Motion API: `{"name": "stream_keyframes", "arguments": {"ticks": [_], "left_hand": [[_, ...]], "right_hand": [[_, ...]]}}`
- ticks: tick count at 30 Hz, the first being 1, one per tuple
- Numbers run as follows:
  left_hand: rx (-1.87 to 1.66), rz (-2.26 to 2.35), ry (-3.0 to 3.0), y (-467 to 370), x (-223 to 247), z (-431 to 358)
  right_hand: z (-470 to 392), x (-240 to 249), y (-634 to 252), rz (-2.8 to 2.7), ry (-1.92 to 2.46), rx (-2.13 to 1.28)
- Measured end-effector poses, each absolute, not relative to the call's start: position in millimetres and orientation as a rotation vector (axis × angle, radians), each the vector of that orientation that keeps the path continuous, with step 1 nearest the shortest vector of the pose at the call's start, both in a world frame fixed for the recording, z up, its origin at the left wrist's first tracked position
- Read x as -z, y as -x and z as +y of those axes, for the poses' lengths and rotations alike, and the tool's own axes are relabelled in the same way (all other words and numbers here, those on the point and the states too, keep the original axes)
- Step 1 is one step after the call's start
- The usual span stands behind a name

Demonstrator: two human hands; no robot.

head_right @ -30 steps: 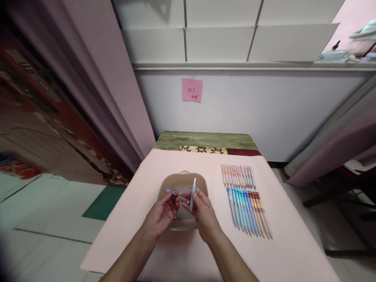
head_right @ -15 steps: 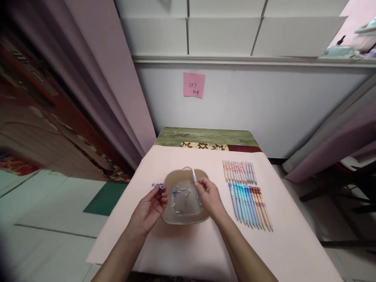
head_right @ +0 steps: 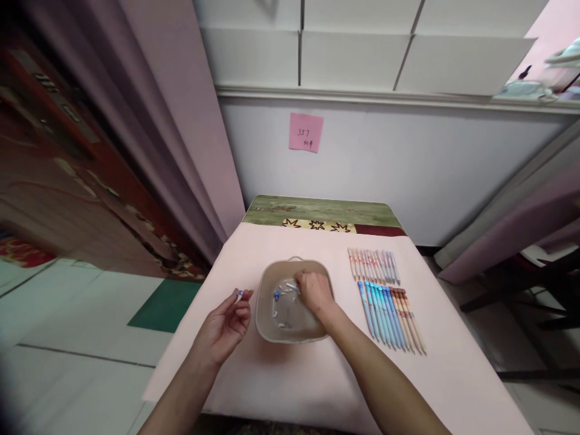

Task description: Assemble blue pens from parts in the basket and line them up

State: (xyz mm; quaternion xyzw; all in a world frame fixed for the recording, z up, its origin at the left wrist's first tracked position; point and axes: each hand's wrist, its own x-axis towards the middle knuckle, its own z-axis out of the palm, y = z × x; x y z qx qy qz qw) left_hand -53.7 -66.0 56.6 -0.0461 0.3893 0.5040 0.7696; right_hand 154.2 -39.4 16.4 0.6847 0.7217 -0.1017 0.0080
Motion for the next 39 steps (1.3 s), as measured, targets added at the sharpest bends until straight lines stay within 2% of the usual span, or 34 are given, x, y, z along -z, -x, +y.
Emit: {"name": "stream_keyframes", "arguments": {"ticks": [8,19,29,31,35,39], "left_hand": [[-1.047,0.843,0.045,57.9,-55.5,-68.6],[-1.019,0.864,0.077,58.0,-51.6,-70.4],[-0.965,0.877,0.04,43.9,-49.4,-81.4],[-0.954,0.868,0.028,40.0,-47.1,-82.6],[-0.935,0.862,0.0,31.3,-44.8,-83.1],[-0.913,0.779,0.046,28.0,-47.7,-82.6]], "right_hand": [[-40.6,-6.6,-146.8,2.312,-1.972,0.444],[-42.2,0.5,-127.3,2.26,-1.925,0.365],[-56.4,-25.6,-150.3,2.261,-2.185,0.373],[-64.7,-36.7,-157.3,2.326,-2.284,0.493],[-88.4,-61.1,-154.8,2.527,-2.575,0.989],[-104.2,-73.4,-145.1,2.631,-2.66,1.328]]}}
